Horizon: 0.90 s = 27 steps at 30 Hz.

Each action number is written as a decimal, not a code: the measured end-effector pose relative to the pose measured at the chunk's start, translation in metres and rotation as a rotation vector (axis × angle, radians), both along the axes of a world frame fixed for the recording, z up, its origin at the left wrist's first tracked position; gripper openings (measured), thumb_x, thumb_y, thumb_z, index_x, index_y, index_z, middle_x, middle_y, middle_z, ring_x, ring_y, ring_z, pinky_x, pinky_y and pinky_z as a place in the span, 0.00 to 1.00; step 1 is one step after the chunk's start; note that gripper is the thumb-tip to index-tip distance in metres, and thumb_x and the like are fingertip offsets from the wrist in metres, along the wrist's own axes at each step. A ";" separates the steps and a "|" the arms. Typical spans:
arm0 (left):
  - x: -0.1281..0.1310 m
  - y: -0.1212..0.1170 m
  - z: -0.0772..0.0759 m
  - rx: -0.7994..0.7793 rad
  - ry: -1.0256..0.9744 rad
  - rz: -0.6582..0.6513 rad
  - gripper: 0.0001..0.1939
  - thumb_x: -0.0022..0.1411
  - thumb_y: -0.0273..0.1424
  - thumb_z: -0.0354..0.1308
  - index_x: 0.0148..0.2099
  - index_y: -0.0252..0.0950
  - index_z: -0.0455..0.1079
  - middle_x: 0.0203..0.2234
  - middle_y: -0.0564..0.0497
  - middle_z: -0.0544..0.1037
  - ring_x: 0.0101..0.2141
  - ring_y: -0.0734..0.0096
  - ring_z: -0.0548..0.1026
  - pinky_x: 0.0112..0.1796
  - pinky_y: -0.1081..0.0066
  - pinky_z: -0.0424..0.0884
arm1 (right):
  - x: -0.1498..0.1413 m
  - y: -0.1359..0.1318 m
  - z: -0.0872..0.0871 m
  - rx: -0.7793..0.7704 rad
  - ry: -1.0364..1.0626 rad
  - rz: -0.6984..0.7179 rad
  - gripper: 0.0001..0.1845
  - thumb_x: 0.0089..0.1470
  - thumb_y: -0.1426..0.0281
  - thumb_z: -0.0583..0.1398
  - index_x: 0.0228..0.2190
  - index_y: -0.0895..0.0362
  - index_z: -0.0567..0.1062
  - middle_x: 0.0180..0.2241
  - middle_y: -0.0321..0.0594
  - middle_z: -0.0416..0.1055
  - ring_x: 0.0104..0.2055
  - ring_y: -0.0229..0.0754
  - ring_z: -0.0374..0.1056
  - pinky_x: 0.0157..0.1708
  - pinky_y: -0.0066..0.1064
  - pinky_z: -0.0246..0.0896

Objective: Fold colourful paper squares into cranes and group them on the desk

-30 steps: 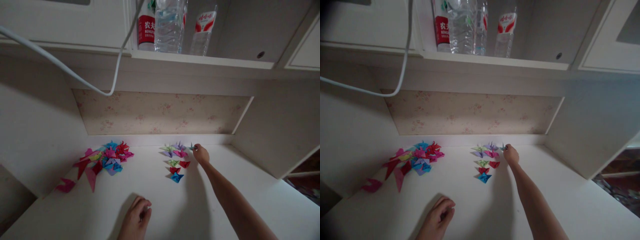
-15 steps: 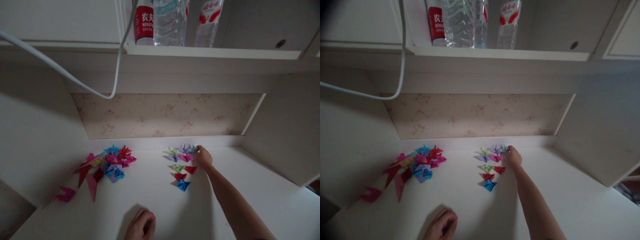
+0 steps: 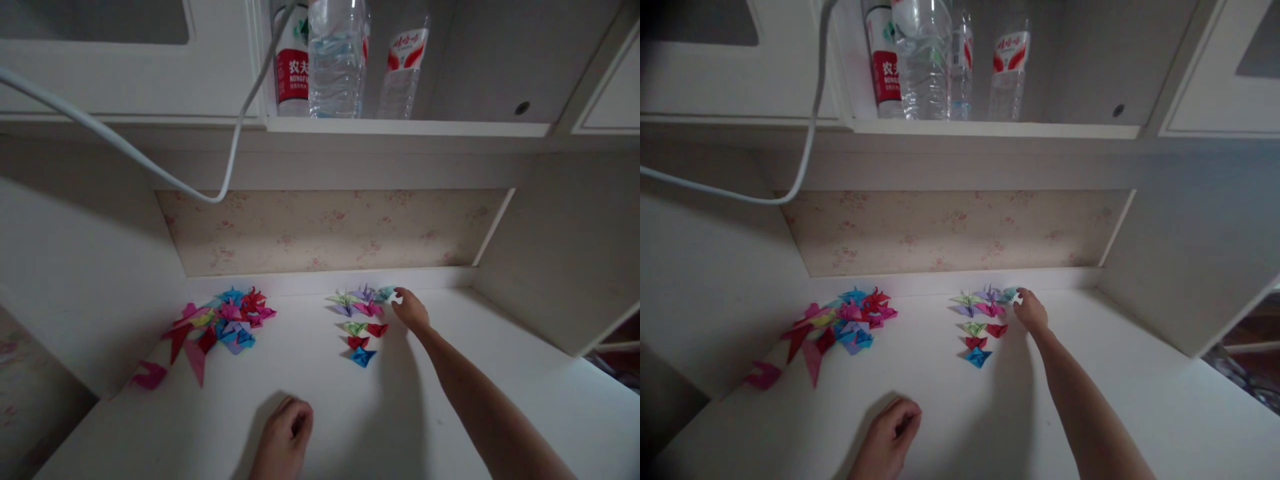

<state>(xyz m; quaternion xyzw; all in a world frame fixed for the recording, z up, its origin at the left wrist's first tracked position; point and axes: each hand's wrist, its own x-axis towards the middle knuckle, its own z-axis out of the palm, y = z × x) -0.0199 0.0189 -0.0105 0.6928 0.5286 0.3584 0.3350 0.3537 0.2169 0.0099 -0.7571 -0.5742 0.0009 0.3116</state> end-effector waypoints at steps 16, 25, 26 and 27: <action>0.000 -0.012 0.002 0.039 0.005 -0.013 0.11 0.59 0.31 0.49 0.32 0.37 0.73 0.27 0.51 0.76 0.30 0.69 0.73 0.33 0.73 0.66 | -0.138 -0.218 0.018 0.002 0.842 0.425 0.22 0.53 0.52 0.57 0.21 0.56 0.67 0.17 0.30 0.56 0.21 0.34 0.52 0.21 0.26 0.47; 0.000 -0.015 -0.003 0.032 -0.025 0.025 0.12 0.54 0.26 0.50 0.37 0.38 0.74 0.29 0.51 0.78 0.31 0.68 0.75 0.35 0.73 0.68 | -0.207 -0.240 -0.025 -0.202 0.585 0.691 0.24 0.54 0.59 0.55 0.12 0.56 0.59 0.15 0.28 0.48 0.19 0.32 0.45 0.19 0.26 0.39; 0.000 -0.015 -0.003 0.025 -0.032 0.022 0.12 0.55 0.26 0.50 0.37 0.38 0.74 0.29 0.51 0.78 0.31 0.68 0.75 0.35 0.73 0.68 | -0.205 -0.238 -0.026 -0.205 0.606 0.676 0.24 0.54 0.59 0.55 0.12 0.56 0.59 0.15 0.28 0.47 0.19 0.32 0.44 0.19 0.26 0.39; 0.000 -0.014 -0.003 0.018 -0.036 0.022 0.12 0.55 0.27 0.50 0.37 0.38 0.74 0.29 0.51 0.78 0.31 0.68 0.75 0.35 0.73 0.68 | -0.203 -0.237 -0.026 -0.209 0.629 0.664 0.24 0.54 0.59 0.54 0.12 0.55 0.59 0.15 0.28 0.46 0.19 0.32 0.44 0.19 0.26 0.39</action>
